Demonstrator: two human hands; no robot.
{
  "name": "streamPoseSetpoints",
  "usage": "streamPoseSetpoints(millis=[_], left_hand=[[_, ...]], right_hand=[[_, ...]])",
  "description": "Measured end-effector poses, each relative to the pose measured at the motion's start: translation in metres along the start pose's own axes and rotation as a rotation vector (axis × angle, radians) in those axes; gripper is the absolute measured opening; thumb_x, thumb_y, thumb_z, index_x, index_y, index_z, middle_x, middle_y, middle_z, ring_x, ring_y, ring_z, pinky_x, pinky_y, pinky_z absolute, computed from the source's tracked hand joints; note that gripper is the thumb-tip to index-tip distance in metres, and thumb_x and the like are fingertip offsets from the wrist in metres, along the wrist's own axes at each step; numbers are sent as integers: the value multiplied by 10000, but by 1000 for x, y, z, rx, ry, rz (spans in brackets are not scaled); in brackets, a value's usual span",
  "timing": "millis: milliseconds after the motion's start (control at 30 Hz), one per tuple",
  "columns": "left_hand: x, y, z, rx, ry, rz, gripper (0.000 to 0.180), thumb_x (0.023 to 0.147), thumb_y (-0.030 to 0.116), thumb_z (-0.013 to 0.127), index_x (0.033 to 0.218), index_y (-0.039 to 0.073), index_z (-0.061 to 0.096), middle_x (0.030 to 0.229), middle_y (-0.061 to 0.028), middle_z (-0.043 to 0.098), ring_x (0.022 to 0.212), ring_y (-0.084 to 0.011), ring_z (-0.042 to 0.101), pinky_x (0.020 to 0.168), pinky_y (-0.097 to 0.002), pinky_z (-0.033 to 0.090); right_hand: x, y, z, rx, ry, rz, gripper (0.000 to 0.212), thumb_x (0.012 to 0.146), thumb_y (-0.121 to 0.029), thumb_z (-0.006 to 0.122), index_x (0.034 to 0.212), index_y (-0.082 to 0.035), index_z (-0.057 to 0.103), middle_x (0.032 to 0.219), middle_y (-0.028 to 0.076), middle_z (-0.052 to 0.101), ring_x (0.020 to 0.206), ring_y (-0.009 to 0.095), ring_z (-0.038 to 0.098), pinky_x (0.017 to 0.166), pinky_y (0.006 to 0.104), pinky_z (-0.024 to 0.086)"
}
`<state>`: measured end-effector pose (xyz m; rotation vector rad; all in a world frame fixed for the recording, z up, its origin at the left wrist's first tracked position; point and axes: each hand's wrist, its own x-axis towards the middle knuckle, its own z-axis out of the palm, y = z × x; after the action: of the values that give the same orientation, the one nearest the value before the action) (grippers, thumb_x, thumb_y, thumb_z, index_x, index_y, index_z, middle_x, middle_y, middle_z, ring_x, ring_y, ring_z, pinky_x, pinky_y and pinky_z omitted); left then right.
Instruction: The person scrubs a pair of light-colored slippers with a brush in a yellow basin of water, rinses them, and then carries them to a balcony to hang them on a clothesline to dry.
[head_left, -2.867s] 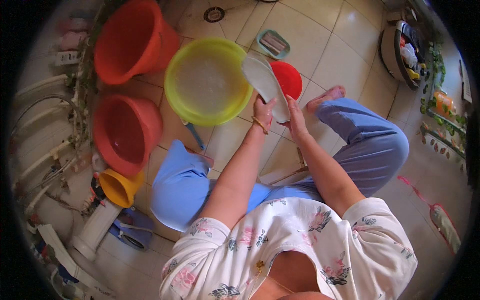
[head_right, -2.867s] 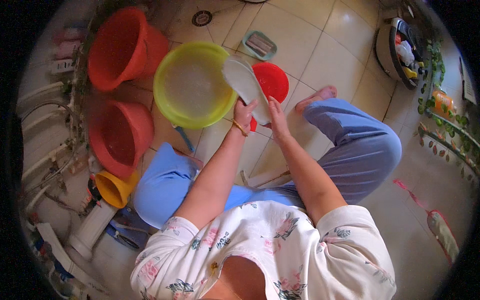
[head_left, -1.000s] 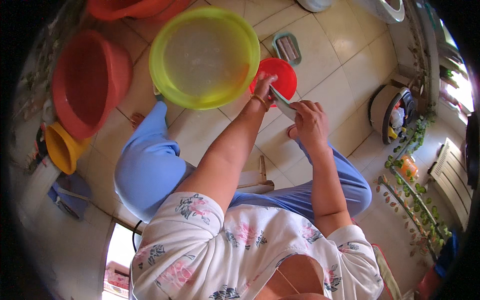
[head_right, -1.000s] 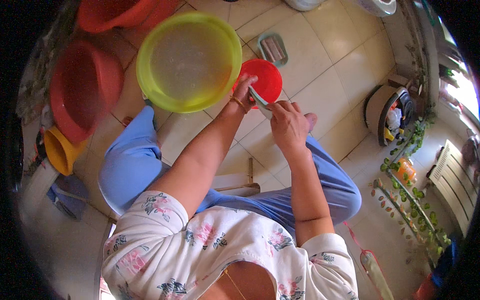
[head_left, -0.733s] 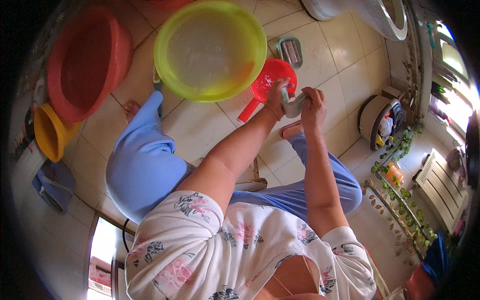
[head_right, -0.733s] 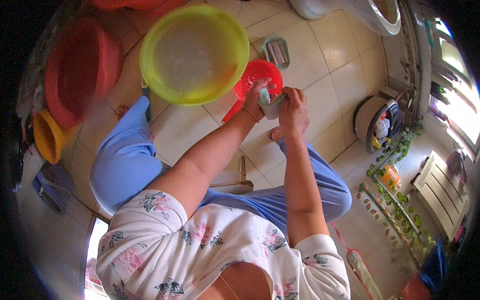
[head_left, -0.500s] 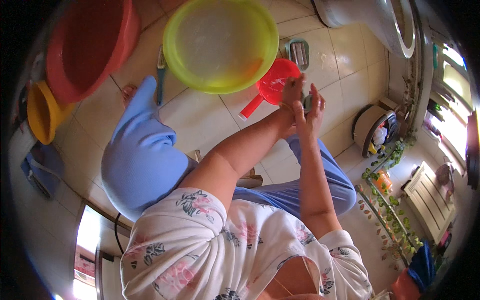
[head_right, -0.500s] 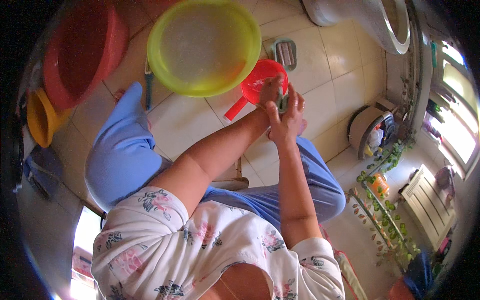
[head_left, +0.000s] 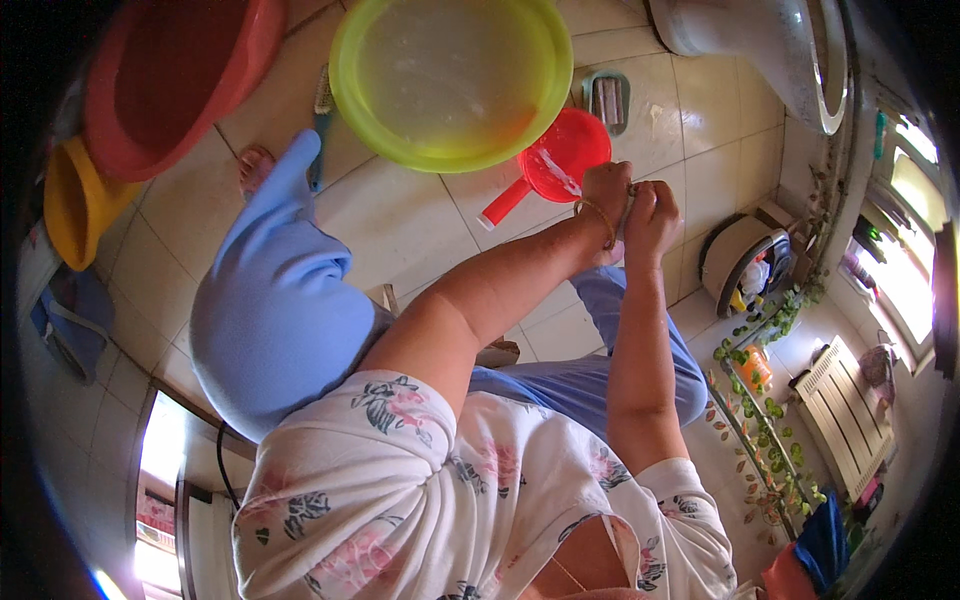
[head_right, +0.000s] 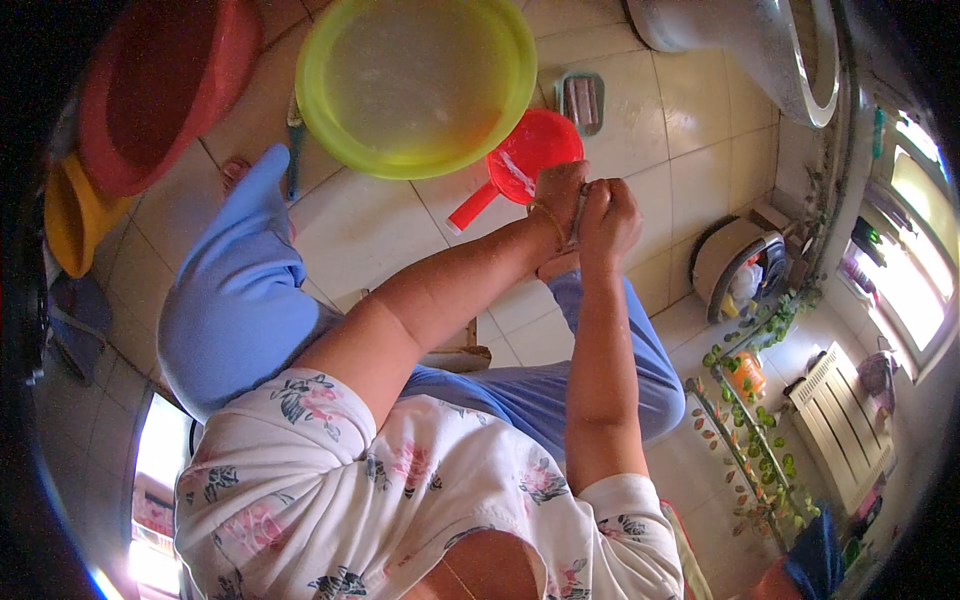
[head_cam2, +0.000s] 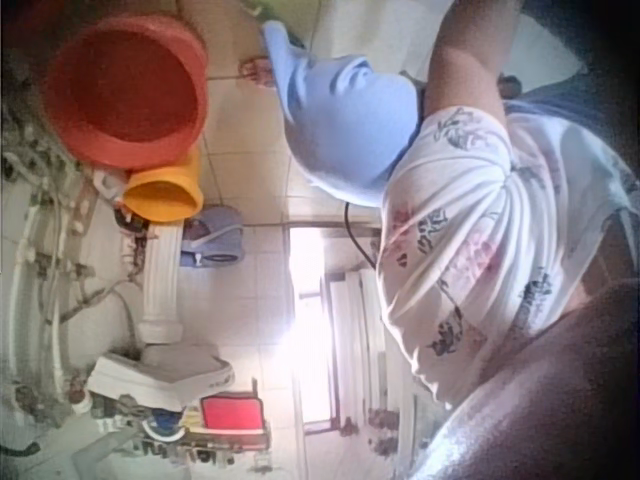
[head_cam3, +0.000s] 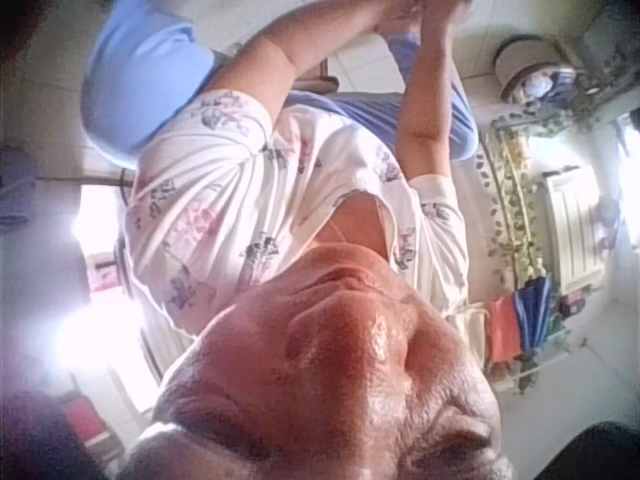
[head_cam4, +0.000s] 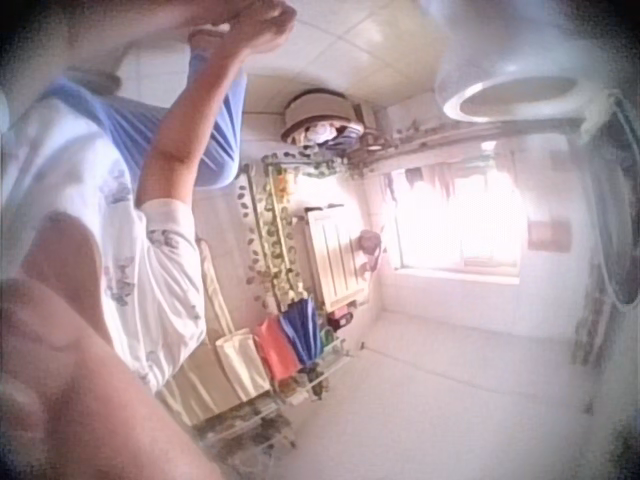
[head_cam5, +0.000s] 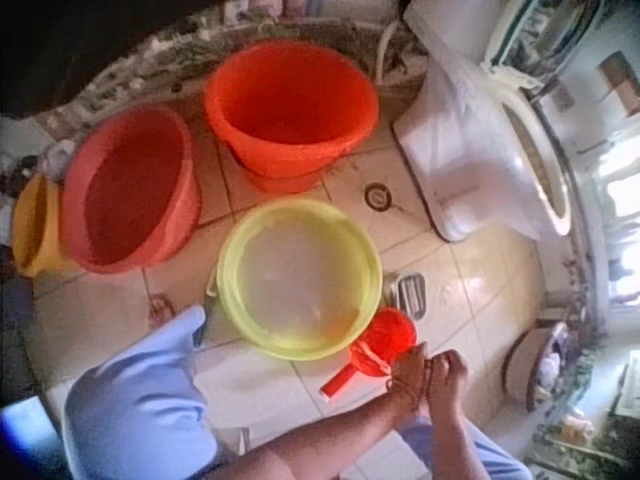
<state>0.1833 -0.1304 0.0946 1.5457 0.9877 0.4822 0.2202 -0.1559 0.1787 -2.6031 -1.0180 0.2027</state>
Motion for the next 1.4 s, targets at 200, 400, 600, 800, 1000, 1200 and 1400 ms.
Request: streamPoseSetpoints(millis=[200, 400, 600, 800, 1000, 1200, 1400], left_hand=[[9, -23, 24, 189, 25, -75, 225, 754, 256, 556, 652, 59, 516, 640, -184, 547, 649, -323, 578, 573, -413, 435], [22, -60, 1, -332, 401, -502, 403, 815, 323, 565, 1047, 6, 471, 983, -177, 516, 942, -305, 490, 825, -391, 396], [8, -84, 4, -129, 192, -392, 488, 847, 298, 488, 1215, -12, 408, 1236, -220, 429, 1148, -365, 383, 980, -429, 308], [26, -104, 14, -171, 213, -561, 531, 866, 359, 458, 1253, 2, 386, 1283, -211, 419, 1190, -353, 385, 990, -407, 306], [29, -121, 28, -101, 261, -623, 546, 873, 376, 436, 1245, -19, 380, 1255, -245, 435, 1181, -364, 399, 992, -401, 309], [30, -134, 33, -265, 265, -594, 285, 870, 251, 415, 1014, 19, 493, 989, -146, 557, 941, -296, 514, 839, -367, 398], [32, -142, 32, -517, 265, -406, 200, 870, 196, 389, 854, 27, 494, 833, -70, 578, 828, -236, 546, 769, -347, 411]], right_hand=[[7, 13, 12, 74, -112, 94, 319, 848, -320, 455, 806, -63, 639, 729, 169, 611, 724, 330, 602, 647, 390, 457], [24, 93, 62, 63, -165, 245, 312, 853, -310, 508, 1046, -76, 583, 1000, 179, 587, 941, 339, 557, 804, 388, 436], [24, 81, 122, -123, -317, 84, 348, 806, -187, 545, 1142, -121, 480, 1083, 154, 533, 986, 337, 533, 771, 432, 460], [35, 97, 162, -296, -470, 89, 341, 811, -228, 528, 1133, -131, 472, 1048, 133, 546, 904, 334, 573, 703, 434, 483], [34, 86, 169, -462, -605, 21, 434, 774, -245, 550, 1167, -99, 436, 1033, 131, 556, 889, 303, 597, 661, 412, 502], [40, 90, 185, -548, -763, -127, 426, 762, -187, 543, 1160, -76, 435, 1066, 163, 550, 907, 286, 604, 653, 410, 512], [58, 81, 159, -379, -777, -55, 310, 805, -106, 456, 1114, -77, 467, 1073, 155, 555, 926, 324, 590, 689, 425, 508]])
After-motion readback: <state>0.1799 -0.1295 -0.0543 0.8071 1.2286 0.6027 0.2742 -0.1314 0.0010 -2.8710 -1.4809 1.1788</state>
